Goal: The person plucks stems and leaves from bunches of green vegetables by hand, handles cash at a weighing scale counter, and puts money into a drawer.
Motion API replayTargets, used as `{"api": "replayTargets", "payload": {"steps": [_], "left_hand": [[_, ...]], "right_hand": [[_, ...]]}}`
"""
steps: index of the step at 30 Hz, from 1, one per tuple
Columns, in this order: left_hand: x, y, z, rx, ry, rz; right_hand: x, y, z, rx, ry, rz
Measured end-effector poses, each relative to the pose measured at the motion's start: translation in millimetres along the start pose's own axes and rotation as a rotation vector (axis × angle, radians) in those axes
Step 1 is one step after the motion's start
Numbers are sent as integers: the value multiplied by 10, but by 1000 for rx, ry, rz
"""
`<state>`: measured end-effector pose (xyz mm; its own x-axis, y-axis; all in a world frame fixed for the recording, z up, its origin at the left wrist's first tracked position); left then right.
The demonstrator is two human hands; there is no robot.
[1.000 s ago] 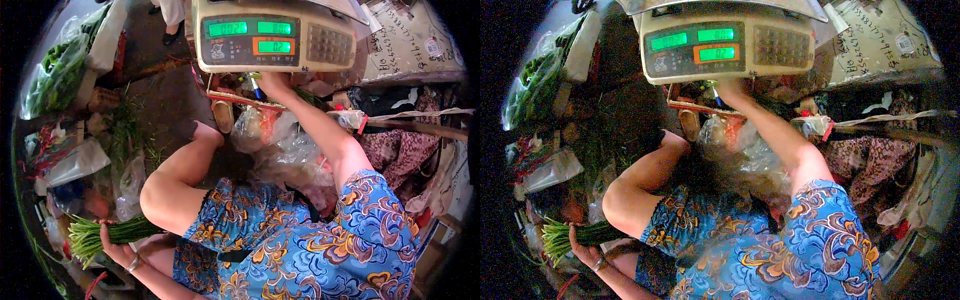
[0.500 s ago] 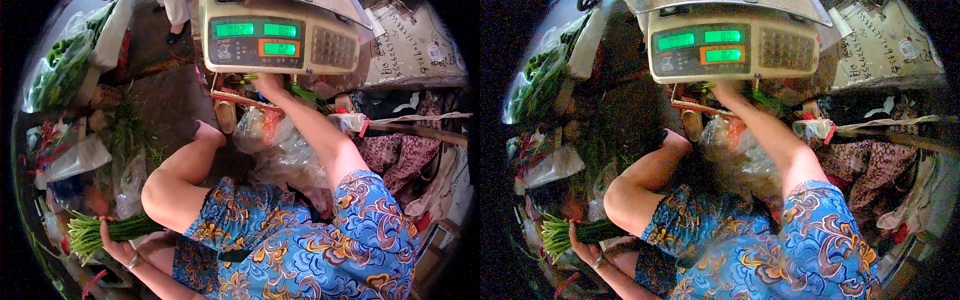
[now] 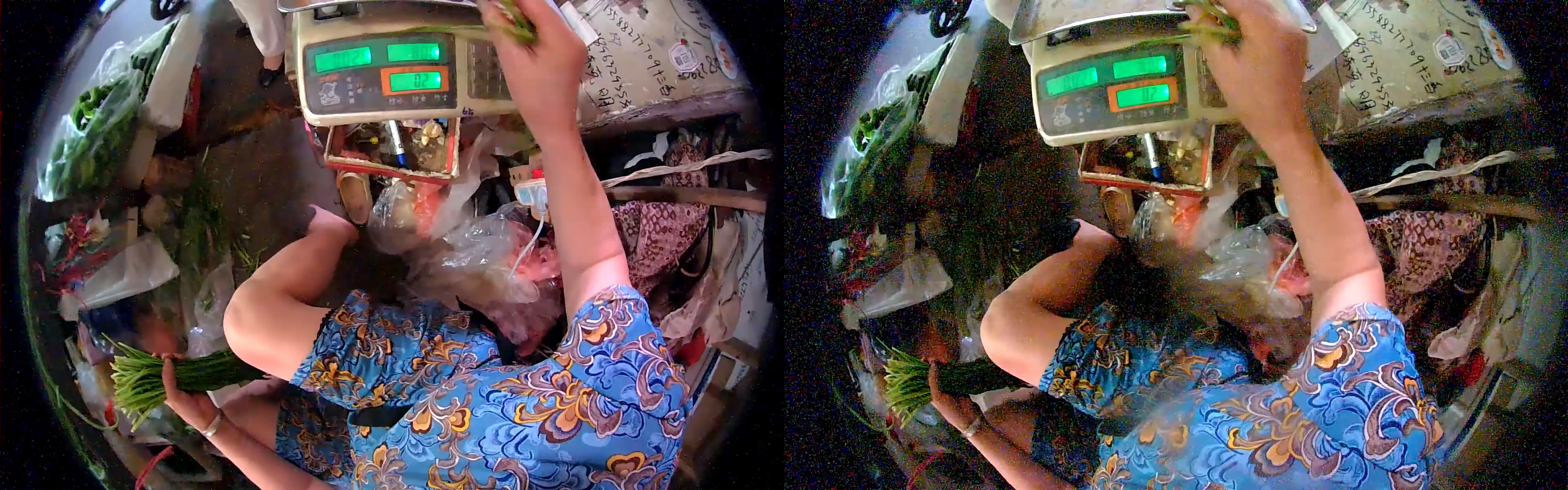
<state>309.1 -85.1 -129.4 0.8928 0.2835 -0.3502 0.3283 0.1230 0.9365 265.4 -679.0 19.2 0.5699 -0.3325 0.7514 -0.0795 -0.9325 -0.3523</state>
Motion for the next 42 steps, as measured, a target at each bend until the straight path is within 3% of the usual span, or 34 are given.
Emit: {"api": "replayTargets", "payload": {"steps": [4, 6, 8, 10, 11, 13, 18, 23, 25, 28, 29, 31, 34, 38, 40, 42], "left_hand": [[-88, 39, 53, 20, 37, 16], [8, -38, -133, 153, -49, 107], [-13, -18, -72, 127, -30, 86], [-88, 10, 23, 104, -13, 65], [-146, 29, 90, 113, -22, 80], [-146, 67, 150, 121, -30, 94], [-35, 10, 34, 53, -21, -8], [-17, -4, -20, 53, -19, -11], [-35, -5, -1, 39, -28, -1], [-58, 35, 49, 142, -72, 120], [-56, 41, 56, 109, -39, 74], [-76, 72, 111, 74, -5, 29], [-105, 90, 158, 4, 69, 23], [-96, 58, 125, 77, 44, 28], [-113, 41, 108, 138, 35, 66], [-67, 19, 82, 199, 11, 111]], "right_hand": [[-165, 190, 189, -46, -74, -109], [-450, 59, 222, 389, -248, -118], [-839, -80, 421, 491, -437, -158], [-1233, -53, 707, 433, -690, -23], [-1415, 43, 869, 436, -692, -18], [-1757, 434, 1341, 361, -912, 282], [-2145, 1112, 2196, 121, -821, 296], [-2116, 920, 2267, 12, -880, 392], [-2131, 894, 2259, -36, -780, 248], [-2161, 903, 2234, -39, -774, 203], [-2155, 907, 2193, -38, -770, 201], [-2175, 934, 2028, 128, -745, 398], [-1890, 635, 1470, 203, -780, 411], [-1462, 191, 664, 528, -580, 113], [-1079, 16, 333, 581, -462, 57], [-772, -28, 238, 613, -380, 165]]}}
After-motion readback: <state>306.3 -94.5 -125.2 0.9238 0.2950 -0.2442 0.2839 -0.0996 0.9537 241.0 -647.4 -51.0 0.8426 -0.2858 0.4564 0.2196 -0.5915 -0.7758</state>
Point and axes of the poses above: each hand's wrist, its own x-axis towards the middle knuckle, its own z-axis out of the palm, y = z × x, the point moved 3 cm from there along x, towards the middle knuckle, and after that the axes turned 5 degrees about x, right-handed, at the moved point
